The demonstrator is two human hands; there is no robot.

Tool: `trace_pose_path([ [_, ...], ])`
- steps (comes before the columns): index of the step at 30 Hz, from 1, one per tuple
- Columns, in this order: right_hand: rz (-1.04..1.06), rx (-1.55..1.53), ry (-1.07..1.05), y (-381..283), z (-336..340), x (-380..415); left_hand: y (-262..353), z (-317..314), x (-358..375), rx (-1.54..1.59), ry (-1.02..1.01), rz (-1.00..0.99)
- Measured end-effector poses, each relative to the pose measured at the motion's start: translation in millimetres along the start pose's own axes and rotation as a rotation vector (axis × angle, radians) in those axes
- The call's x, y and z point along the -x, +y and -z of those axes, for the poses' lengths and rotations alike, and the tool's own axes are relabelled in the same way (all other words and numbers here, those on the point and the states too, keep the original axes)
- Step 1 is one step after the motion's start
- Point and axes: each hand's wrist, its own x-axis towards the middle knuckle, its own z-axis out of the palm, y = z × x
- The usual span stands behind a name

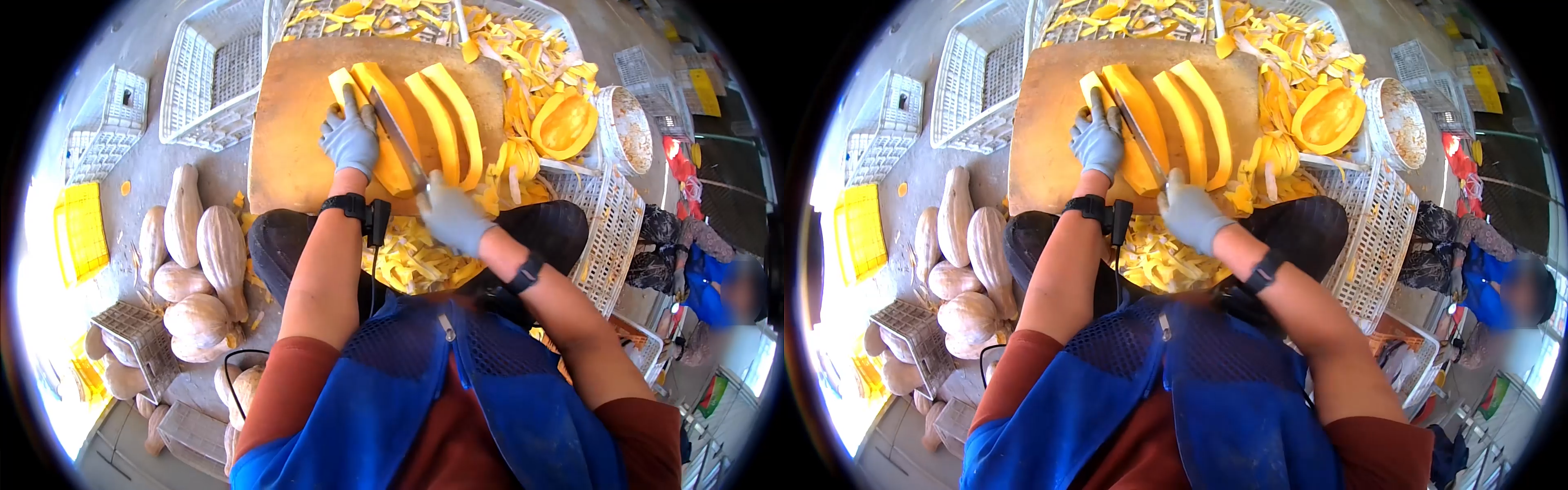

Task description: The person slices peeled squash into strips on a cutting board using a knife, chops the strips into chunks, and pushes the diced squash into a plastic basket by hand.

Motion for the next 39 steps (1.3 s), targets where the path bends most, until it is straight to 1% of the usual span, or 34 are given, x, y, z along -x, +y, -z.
trace_pose_path([
  [1, -0.013, 0.019, 0.004, -6, -2, 0, 0, -1, -2, -0.020, 0.019, 0.006],
  [2, -0.022, 0.036, 0.006, -11, -4, 0, 1, -2, -2, -0.020, -0.018, 0.022],
  [3, 0.049, 0.070, 0.047, 16, -39, -20, 1, 2, -3, -0.023, -0.049, 0.039],
  [5, 0.077, 0.011, 0.027, -1, -26, -18, 3, 22, -2, -0.067, -0.098, 0.068],
  [6, 0.083, -0.014, 0.016, -7, -20, -18, -2, 24, -1, -0.088, -0.089, 0.052],
  [8, 0.141, -0.071, 0.070, 3, -4, -16, -7, 12, -3, -0.094, -0.063, 0.043],
  [9, 0.155, -0.123, 0.092, 2, 9, -4, -7, 18, -3, -0.057, -0.088, 0.038],
  [10, 0.172, -0.174, 0.109, 4, 16, 5, -11, 16, -2, 0.010, -0.059, 0.051],
  [12, 0.152, -0.181, 0.222, 15, 21, 20, -13, 12, 1, 0.141, 0.009, 0.079],
  [13, 0.140, -0.191, 0.282, 20, 22, 25, -4, 17, 10, 0.125, 0.038, 0.049],
  [14, 0.166, -0.182, 0.304, 28, 20, 26, 4, 22, 19, 0.129, 0.024, 0.044],
  [16, 0.217, -0.162, 0.354, 40, 11, 21, 17, 15, 32, 0.007, 0.003, 0.078],
  [19, 0.189, -0.082, 0.384, 39, 7, 20, 19, 16, 32, -0.008, -0.020, 0.074],
  [20, 0.181, -0.061, 0.397, 39, 4, 20, 14, 18, 30, 0.019, -0.042, 0.040],
  [23, 0.096, -0.153, 0.345, 29, 3, 29, -12, 31, 20, 0.070, -0.092, -0.061],
  [25, 0.084, -0.349, 0.388, 36, -12, 29, -32, 41, 5, 0.082, -0.167, -0.171],
  [28, 0.122, -0.331, 0.472, 42, -28, 38, -63, 55, -25, 0.051, -0.234, -0.308],
  [30, 0.111, -0.229, 0.439, 37, -29, 44, -78, 69, -43, 0.023, -0.306, -0.364],
  [33, -0.018, -0.558, 0.182, 3, -14, 59, -76, 89, -55, -0.016, -0.373, -0.332],
  [35, 0.107, -0.622, 0.196, 16, -30, 50, -84, 86, -64, -0.035, -0.443, -0.313],
  [36, 0.173, -0.651, 0.203, 22, -33, 45, -77, 89, -62, -0.084, -0.386, -0.298],
  [39, 0.086, -0.682, 0.143, 22, -18, 41, -48, 95, -32, -0.201, -0.189, -0.240],
])
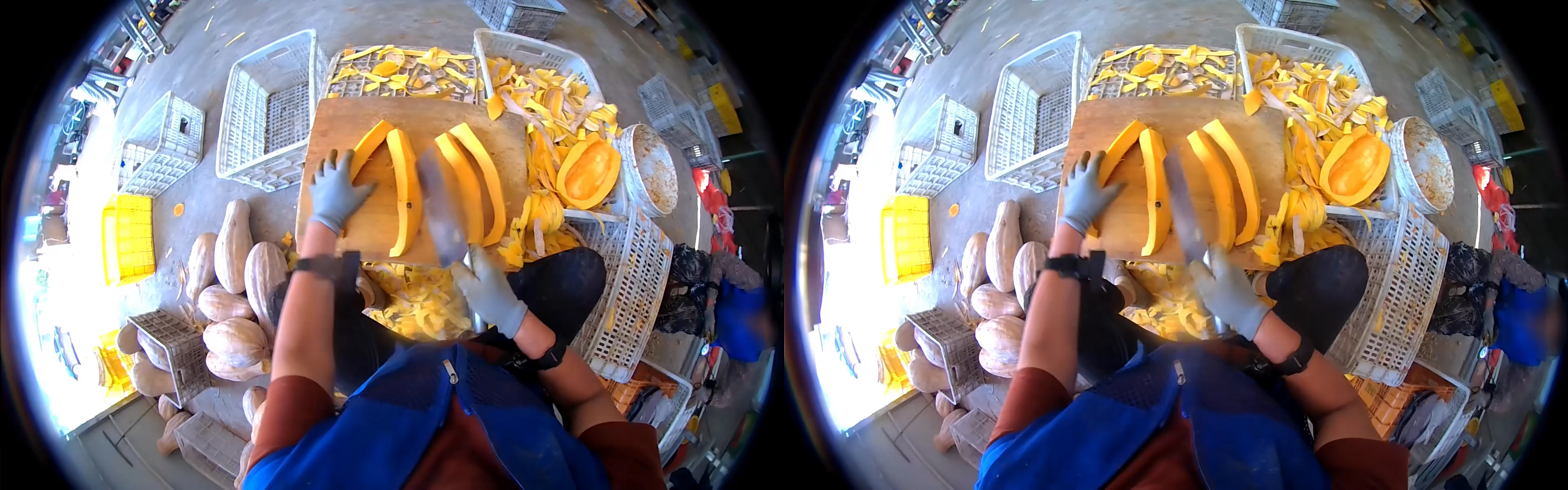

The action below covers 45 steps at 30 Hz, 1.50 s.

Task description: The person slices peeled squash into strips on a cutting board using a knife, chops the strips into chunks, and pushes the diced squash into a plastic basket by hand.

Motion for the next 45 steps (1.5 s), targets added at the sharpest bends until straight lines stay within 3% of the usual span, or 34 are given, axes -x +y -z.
trace_pose_path([
  [2, 0.045, 0.118, 0.044, -5, 9, -24, 32, -10, 22, -0.049, 0.133, 0.001],
  [6, 0.250, 0.448, 0.142, -18, 24, -103, 79, -15, 48, -0.118, 0.086, -0.084],
  [12, 0.284, 0.663, 0.016, -52, 36, -183, 45, -15, 31, -0.201, -0.002, -0.048],
  [15, 0.295, 0.712, -0.042, -68, 39, -201, 22, -9, 28, -0.154, 0.138, -0.089],
  [20, 0.370, 0.852, -0.061, -81, 51, -228, 25, -3, 33, -0.102, -0.053, 0.256],
  [22, 0.350, 0.904, -0.121, -85, 54, -230, 27, -10, 35, -0.050, -0.020, 0.275],
  [26, 0.333, 0.907, -0.177, -84, 42, -221, 19, -24, 35, -0.013, 0.081, 0.192],
  [28, 0.317, 0.885, -0.172, -86, 40, -217, 9, -26, 33, -0.006, 0.070, 0.124],
  [31, 0.103, 0.671, -0.301, -95, 50, -207, -20, -21, 22, 0.006, 0.023, -0.003],
  [33, 0.115, 0.670, -0.250, -96, 53, -206, -38, -11, 16, -0.004, -0.043, -0.066],
  [35, 0.141, 0.651, -0.200, -95, 51, -207, -45, -2, 12, -0.026, -0.143, -0.050],
  [38, 0.167, 0.598, -0.128, -84, 30, -222, -29, 11, 17, -0.209, -0.100, 0.022],
  [41, 0.164, 0.615, -0.103, -76, 13, -237, -26, 7, 26, -0.158, -0.077, 0.213],
  [45, 0.185, 0.677, -0.128, -76, 3, -222, -43, -5, 33, -0.032, -0.080, 0.255],
])
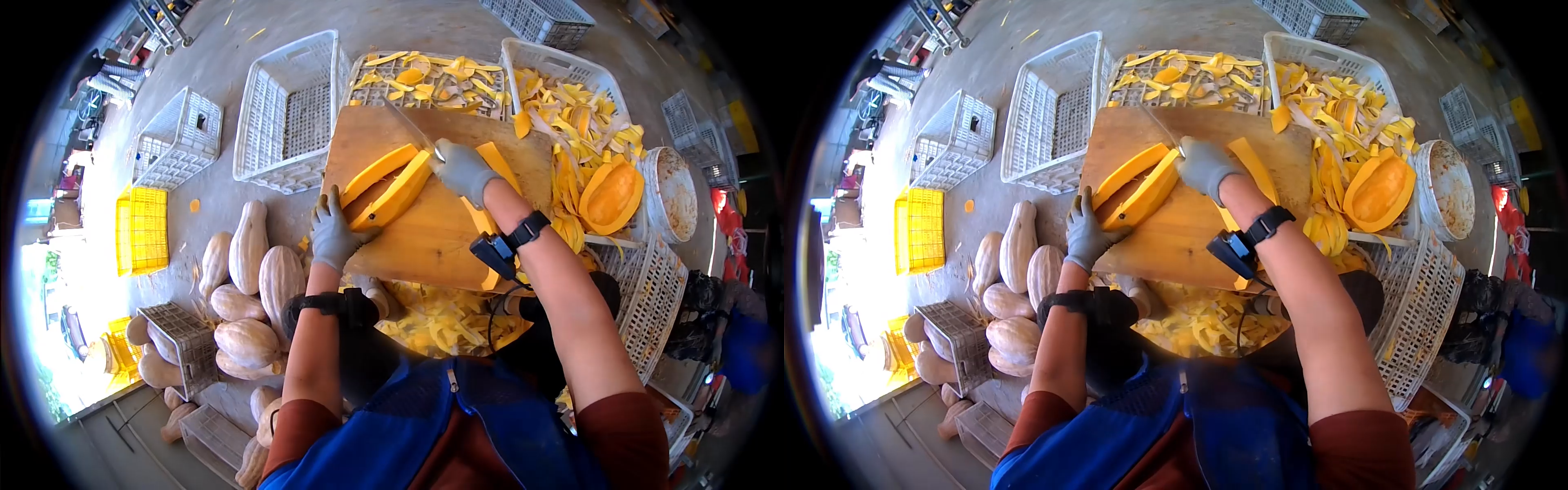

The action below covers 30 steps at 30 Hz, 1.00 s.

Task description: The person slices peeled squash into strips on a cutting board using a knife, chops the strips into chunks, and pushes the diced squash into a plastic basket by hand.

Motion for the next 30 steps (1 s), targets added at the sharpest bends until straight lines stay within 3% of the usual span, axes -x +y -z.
trace_pose_path([
  [4, -0.131, -0.222, -0.131, -7, 10, 18, -4, 0, 1, -0.005, -0.006, -0.044],
  [7, -0.082, -0.240, -0.147, 0, 9, 17, -3, 0, 2, -0.025, 0.013, -0.088],
  [14, 0.147, 0.022, 0.061, 7, 5, 22, -1, 4, 6, -0.034, 0.030, -0.106],
  [19, 0.200, 0.057, 0.282, -40, 6, 61, -7, -5, 7, -0.010, 0.097, -0.138],
  [22, 0.050, 0.157, 0.068, 10, -62, 43, -11, -11, 6, 0.003, 0.118, -0.155],
  [30, 0.068, 0.053, 0.163, -47, -28, 90, -6, 0, 6, -0.033, 0.091, -0.134],
])
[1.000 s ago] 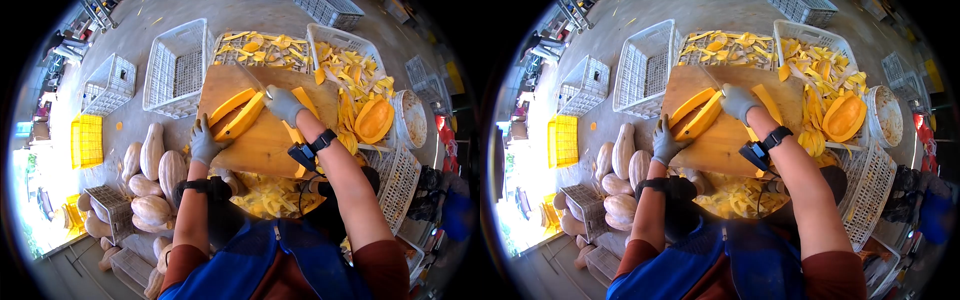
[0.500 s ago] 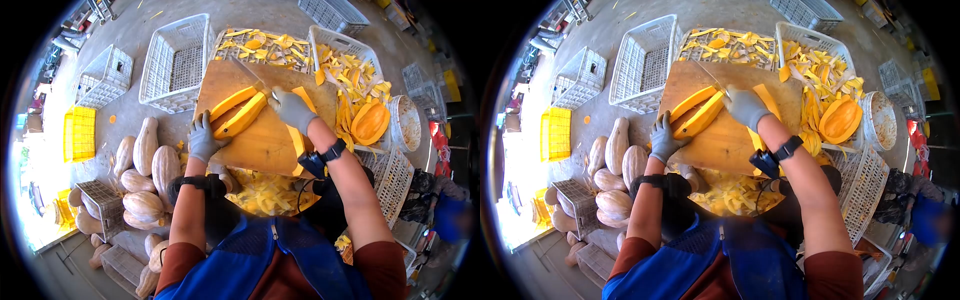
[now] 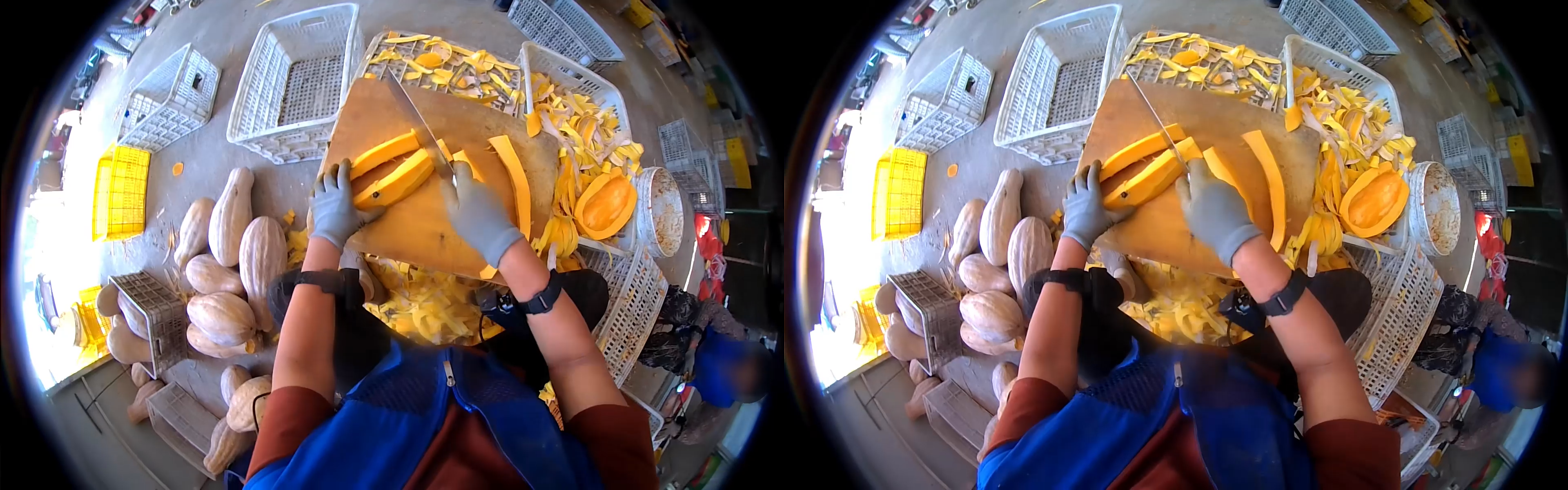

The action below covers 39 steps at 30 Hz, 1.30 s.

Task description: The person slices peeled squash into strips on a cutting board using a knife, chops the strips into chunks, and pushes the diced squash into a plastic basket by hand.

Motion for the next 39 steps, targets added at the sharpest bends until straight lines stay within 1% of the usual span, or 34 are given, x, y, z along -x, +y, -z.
trace_pose_path([
  [1, 0.021, -0.034, 0.031, -7, 1, 2, 1, 2, 1, 0.003, -0.007, -0.001],
  [4, -0.066, 0.115, -0.160, 36, -65, -21, 1, 2, 2, -0.012, -0.022, 0.014],
  [7, -0.098, 0.051, -0.217, 26, -46, -24, 3, 4, 4, -0.006, -0.015, 0.035],
  [10, -0.034, 0.059, -0.112, 14, -24, -1, 1, 1, 4, 0.025, 0.009, -0.005],
  [13, -0.022, -0.005, -0.075, -22, -10, 12, 5, 2, 4, -0.013, 0.016, 0.030],
  [16, -0.097, 0.113, -0.261, -4, -53, -10, 4, -4, 4, 0.003, 0.051, 0.005],
  [19, -0.081, -0.029, -0.178, 9, -66, -15, 10, -2, 7, -0.012, 0.041, 0.040],
  [22, -0.130, -0.028, -0.110, 26, -58, 6, 22, -2, 12, 0.075, 0.006, 0.104],
  [23, -0.116, -0.026, -0.088, 30, -55, 13, 19, -22, 10, 0.106, 0.070, 0.090],
  [25, -0.106, -0.029, -0.039, 28, -43, 28, 22, -28, 16, 0.085, 0.154, 0.041],
  [27, -0.046, -0.023, -0.025, 15, -27, 36, 23, -30, 18, 0.122, 0.243, -0.021],
  [30, 0.064, -0.031, -0.035, -6, -7, 33, 12, -30, 21, 0.219, 0.251, 0.003],
  [31, 0.104, -0.038, -0.049, -10, -7, 30, 12, -30, 22, 0.234, 0.195, 0.064],
  [34, 0.011, 0.128, -0.253, 13, -48, 3, 13, -36, 23, 0.183, 0.235, 0.002],
  [37, -0.025, -0.010, -0.286, 32, -61, -5, 13, -40, 24, 0.199, 0.233, 0.000],
  [39, -0.100, -0.141, -0.222, 40, -68, 7, 11, -41, 27, 0.211, 0.209, 0.008],
])
